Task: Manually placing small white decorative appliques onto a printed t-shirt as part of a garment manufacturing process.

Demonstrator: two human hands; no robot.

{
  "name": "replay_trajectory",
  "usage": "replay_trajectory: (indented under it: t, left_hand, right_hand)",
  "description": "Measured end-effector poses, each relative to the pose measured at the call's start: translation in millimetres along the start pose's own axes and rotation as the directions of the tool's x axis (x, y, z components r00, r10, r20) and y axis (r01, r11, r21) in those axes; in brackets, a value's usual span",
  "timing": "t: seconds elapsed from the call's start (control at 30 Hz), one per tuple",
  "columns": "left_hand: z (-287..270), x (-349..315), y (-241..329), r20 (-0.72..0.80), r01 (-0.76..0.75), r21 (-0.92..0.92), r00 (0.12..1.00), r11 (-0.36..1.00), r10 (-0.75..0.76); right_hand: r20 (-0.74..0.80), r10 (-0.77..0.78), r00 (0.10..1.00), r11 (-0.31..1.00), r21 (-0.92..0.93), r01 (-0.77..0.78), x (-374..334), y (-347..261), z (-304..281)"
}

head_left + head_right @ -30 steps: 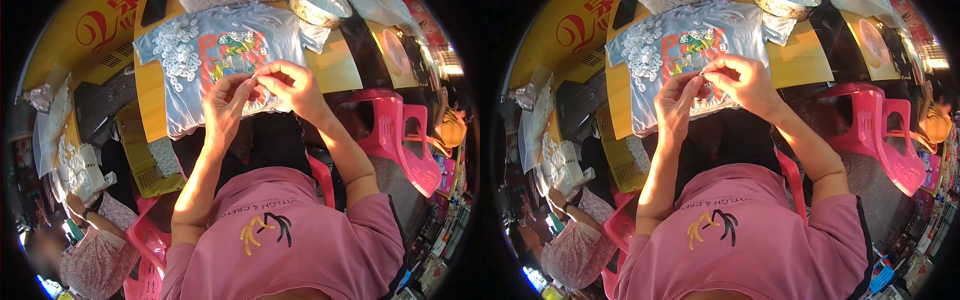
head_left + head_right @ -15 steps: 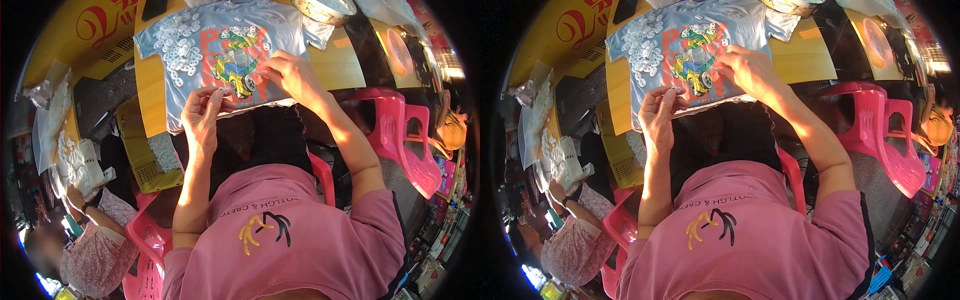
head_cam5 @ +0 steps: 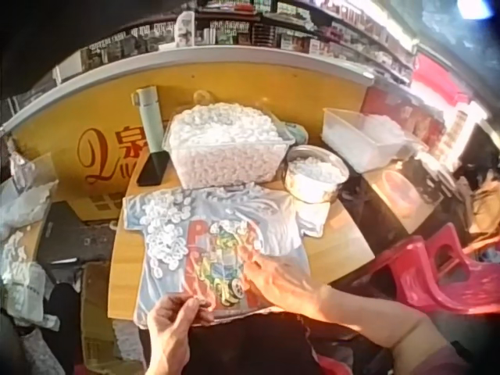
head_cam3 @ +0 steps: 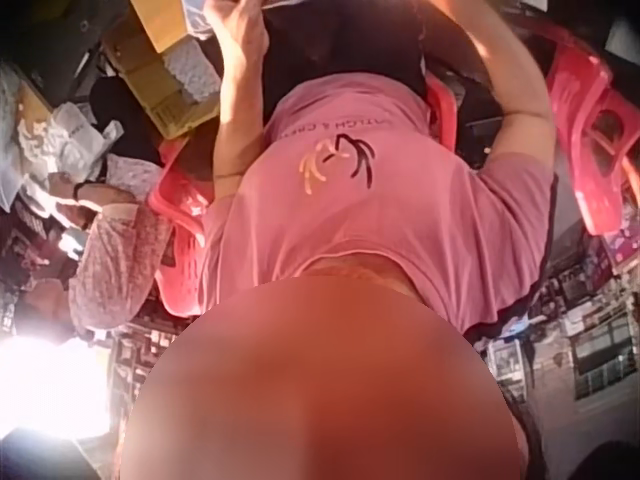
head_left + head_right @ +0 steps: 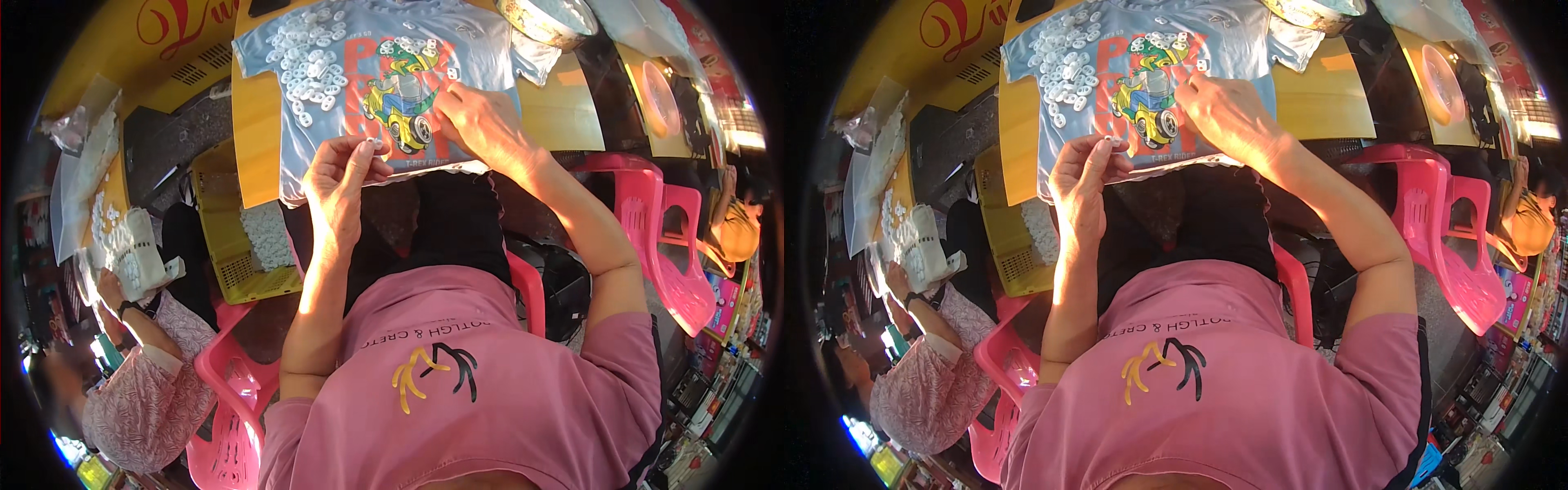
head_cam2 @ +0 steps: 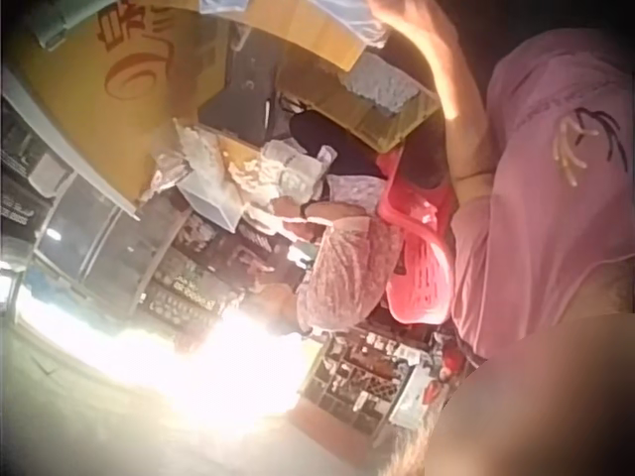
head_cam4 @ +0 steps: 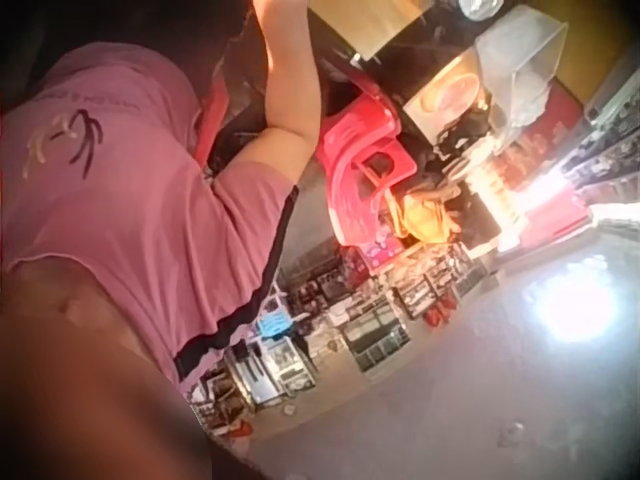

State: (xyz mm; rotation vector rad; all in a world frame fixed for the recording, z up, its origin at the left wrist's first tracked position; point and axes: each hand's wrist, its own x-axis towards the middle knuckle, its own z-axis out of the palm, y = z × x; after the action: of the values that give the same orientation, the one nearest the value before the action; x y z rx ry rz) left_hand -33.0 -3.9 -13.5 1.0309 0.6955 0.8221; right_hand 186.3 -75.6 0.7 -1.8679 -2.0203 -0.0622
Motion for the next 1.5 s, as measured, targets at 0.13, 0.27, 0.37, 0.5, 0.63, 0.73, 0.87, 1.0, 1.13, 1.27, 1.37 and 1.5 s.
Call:
replay_trajectory:
  t: [0.13, 0.27, 0.37, 0.5, 0.63, 0.73, 0.87, 1.0, 1.13, 1.27, 1.37, 1.5]
  left_hand:
    - [0.9, 1.2, 3.6, -0.007, 0.043, -0.058, 0.999, 0.997, -0.043]
    - [8.2, 5.4, 8.2, 0.054, 0.111, -0.207, 0.993, 0.972, -0.102]
    - [19.0, 4.7, 15.3, 0.076, 0.108, -0.234, 0.993, 0.966, -0.092]
    - [29.3, 3.5, 25.5, 0.124, 0.094, -0.264, 0.99, 0.96, -0.062]
    - [36.6, 4.7, 31.9, 0.152, 0.042, -0.25, 0.988, 0.967, -0.003]
    - [39.3, 5.2, 35.5, 0.148, -0.034, -0.253, 0.986, 0.967, 0.073]
    - [39.7, 4.1, 38.3, 0.169, -0.05, -0.249, 0.981, 0.967, 0.094]
    - [40.4, 1.2, 40.7, 0.186, -0.061, -0.263, 0.976, 0.963, 0.112]
    - [40.0, 0.8, 41.8, 0.197, -0.07, -0.261, 0.973, 0.963, 0.125]
    - [39.7, 0.3, 41.4, 0.193, -0.079, -0.25, 0.973, 0.965, 0.129]
    - [36.6, 1.5, 37.7, 0.184, -0.097, -0.231, 0.973, 0.968, 0.142]
    - [37.8, 1.1, 39.0, 0.176, -0.114, -0.225, 0.972, 0.968, 0.156]
  right_hand:
    - [-0.047, 0.055, 0.997, 0.995, 0.082, -0.051, 2.2, 4.8, 1.3]
    - [-0.158, 0.073, 0.985, 0.974, 0.223, -0.037, 1.7, 8.8, 2.0]
    - [-0.202, 0.062, 0.977, 0.948, 0.318, 0.005, 6.0, 4.6, -3.2]
    - [0.082, 0.371, 0.925, 0.428, 0.869, -0.249, 11.2, -29.8, -32.9]
    - [0.082, 0.426, 0.901, 0.373, 0.891, -0.258, 16.3, -53.8, -45.8]
    - [0.094, 0.41, 0.907, 0.29, 0.93, -0.227, 16.1, -59.4, -47.0]
    - [0.054, 0.385, 0.921, 0.29, 0.94, -0.177, 17.3, -64.9, -48.3]
    - [0.047, 0.38, 0.924, 0.258, 0.954, -0.155, 17.2, -66.6, -48.4]
    - [0.057, 0.402, 0.914, 0.275, 0.944, -0.18, 17.2, -67.5, -48.5]
    - [-0.01, 0.383, 0.924, 0.345, 0.929, -0.133, 17.2, -71.5, -46.3]
    - [-0.066, 0.363, 0.929, 0.45, 0.886, -0.113, 17.2, -74.6, -47.0]
    - [-0.096, 0.361, 0.928, 0.542, 0.831, -0.124, 17.8, -75.0, -47.8]
